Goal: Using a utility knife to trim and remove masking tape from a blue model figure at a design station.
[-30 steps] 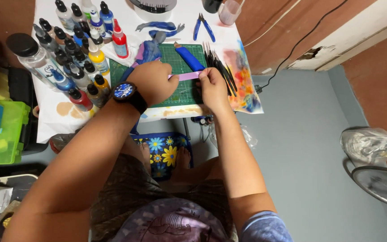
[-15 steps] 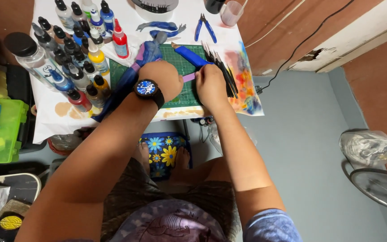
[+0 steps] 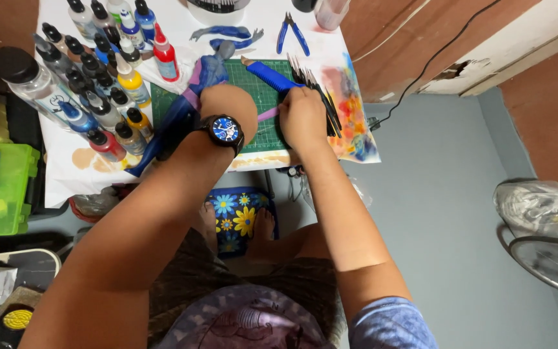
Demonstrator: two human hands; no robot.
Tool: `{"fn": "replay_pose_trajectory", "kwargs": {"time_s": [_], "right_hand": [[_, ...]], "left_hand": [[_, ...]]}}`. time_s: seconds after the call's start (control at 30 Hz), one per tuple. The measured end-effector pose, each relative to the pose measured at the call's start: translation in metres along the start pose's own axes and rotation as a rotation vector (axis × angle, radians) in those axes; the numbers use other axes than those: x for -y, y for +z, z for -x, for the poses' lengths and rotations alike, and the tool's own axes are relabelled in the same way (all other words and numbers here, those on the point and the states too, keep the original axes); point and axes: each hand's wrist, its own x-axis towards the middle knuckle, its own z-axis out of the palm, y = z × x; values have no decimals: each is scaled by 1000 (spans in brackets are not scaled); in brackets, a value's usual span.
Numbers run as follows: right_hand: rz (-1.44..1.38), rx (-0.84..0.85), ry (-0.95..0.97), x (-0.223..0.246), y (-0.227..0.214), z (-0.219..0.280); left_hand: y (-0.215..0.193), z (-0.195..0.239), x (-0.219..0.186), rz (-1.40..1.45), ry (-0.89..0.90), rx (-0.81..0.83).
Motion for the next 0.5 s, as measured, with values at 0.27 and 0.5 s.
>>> {"fn": "replay_pose_trajectory", "kwargs": {"time_s": [0.27,0.5], "right_hand": [[89,-12,-96,8,-25,-32],[184,-89,-333,4,8,-49]], "left_hand": [[10,-19,-15,168,-271,115],[-88,17,19,260,34,426]]}}
